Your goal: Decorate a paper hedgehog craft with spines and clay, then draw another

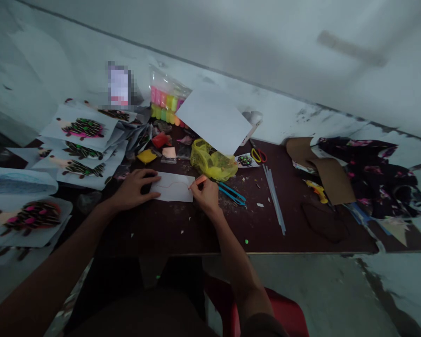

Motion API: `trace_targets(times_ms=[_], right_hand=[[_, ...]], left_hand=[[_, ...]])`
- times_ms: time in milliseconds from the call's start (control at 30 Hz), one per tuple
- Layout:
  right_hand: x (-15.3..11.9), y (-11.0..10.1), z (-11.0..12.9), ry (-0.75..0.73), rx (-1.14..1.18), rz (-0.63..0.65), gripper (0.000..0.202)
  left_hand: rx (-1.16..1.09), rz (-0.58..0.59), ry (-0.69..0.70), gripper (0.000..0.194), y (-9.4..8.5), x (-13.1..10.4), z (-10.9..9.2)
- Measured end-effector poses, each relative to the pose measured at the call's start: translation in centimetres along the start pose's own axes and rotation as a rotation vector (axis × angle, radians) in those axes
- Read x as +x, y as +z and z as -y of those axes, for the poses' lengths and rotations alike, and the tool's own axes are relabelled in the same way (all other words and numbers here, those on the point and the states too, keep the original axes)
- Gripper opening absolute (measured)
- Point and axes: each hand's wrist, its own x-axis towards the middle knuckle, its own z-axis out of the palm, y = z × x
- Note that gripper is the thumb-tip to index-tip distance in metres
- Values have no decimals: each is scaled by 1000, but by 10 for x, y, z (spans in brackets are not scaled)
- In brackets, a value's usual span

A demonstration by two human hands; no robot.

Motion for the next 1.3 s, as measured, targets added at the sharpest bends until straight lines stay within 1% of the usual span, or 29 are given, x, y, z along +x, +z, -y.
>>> trace_targets(times_ms=[433, 767, 1000, 1133, 1200, 1300], right_hand=[[-4, -1, 2, -12, -30, -18, 19], [-5, -1, 4, 15, -83, -17, 18], [-5, -1, 7, 23, -52, -27, 17], [-5, -2, 13, 16, -5, -37, 18], [-4, -2, 17, -20, 52, -11, 21], [2, 4, 26, -79, 158, 73, 21]], left_hand=[[-6, 2, -13, 49, 0, 0, 0], [6, -4, 0, 49, 0, 0, 1], [1, 4, -15, 48, 0, 0, -1], [3, 8, -18, 49, 0, 1, -1], [0, 11, -24, 50, 0, 1, -1], [-10, 15, -31, 54, 0, 1, 0]])
